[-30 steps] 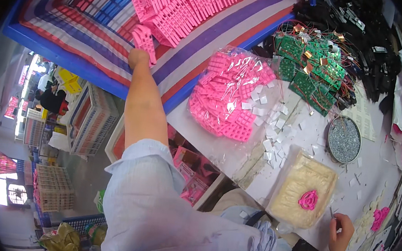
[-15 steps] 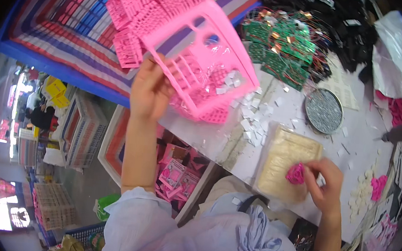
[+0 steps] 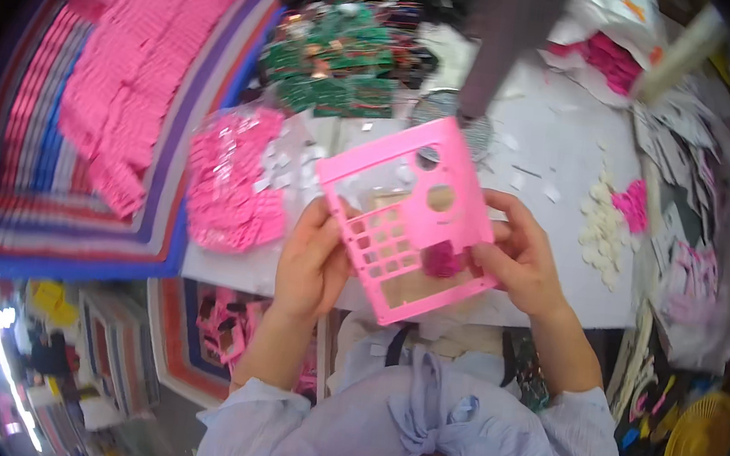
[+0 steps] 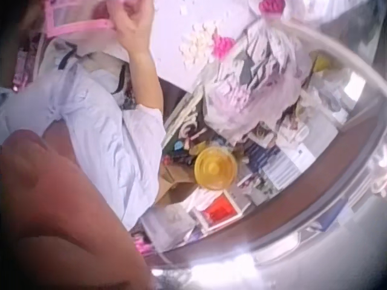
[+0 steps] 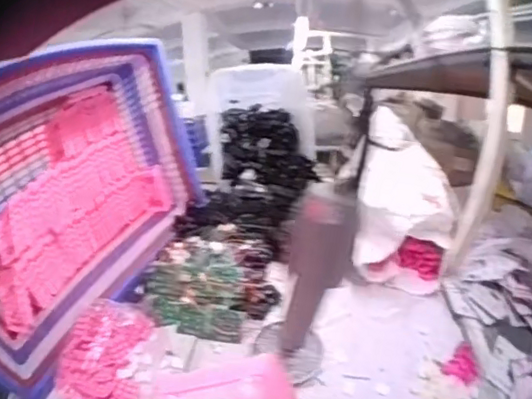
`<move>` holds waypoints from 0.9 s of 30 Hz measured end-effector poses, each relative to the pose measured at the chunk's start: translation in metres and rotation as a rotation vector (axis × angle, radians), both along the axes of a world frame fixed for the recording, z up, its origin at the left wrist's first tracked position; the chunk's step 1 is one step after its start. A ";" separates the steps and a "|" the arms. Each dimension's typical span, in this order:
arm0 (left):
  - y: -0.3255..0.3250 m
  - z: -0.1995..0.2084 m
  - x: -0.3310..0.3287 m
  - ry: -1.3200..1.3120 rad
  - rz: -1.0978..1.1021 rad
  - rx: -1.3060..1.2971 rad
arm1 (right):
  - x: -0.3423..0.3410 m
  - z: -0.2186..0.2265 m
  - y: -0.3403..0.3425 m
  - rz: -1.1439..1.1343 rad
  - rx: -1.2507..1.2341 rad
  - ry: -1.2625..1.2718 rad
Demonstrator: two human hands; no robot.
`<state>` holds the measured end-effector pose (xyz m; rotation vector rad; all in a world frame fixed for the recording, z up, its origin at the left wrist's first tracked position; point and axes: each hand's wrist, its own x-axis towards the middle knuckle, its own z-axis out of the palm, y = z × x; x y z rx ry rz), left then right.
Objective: Assemble a pink electronic toy house by attaching internal components and using a hot glue gun.
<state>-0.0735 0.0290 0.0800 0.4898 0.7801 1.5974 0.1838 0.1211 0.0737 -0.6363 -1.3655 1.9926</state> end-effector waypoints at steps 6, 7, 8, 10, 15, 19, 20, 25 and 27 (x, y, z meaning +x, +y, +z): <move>-0.023 -0.031 0.045 0.438 0.038 -0.128 | 0.033 0.000 -0.013 -0.035 0.200 -0.235; -0.024 -0.036 0.030 0.452 0.004 -0.127 | 0.041 -0.003 -0.002 0.039 0.335 -0.315; -0.026 -0.026 0.021 0.412 -0.025 -0.076 | 0.055 -0.014 0.013 -0.043 0.424 -0.422; -0.028 -0.018 0.012 0.504 0.100 -0.108 | 0.102 -0.011 0.059 -0.307 0.656 -0.813; -0.023 -0.020 0.007 0.490 0.034 -0.068 | 0.307 -0.049 0.218 -0.948 1.009 -1.618; -0.018 -0.016 0.025 0.515 0.046 -0.076 | 0.356 -0.076 0.247 -0.649 0.960 -1.923; -0.021 -0.013 0.025 0.506 0.058 -0.071 | 0.352 -0.074 0.251 -0.663 0.949 -1.913; -0.027 -0.013 0.026 0.401 0.064 -0.054 | 0.380 -0.039 0.232 -1.111 1.163 -1.465; -0.030 -0.017 0.023 0.398 0.045 -0.043 | 0.363 -0.009 0.204 -1.289 0.920 -1.110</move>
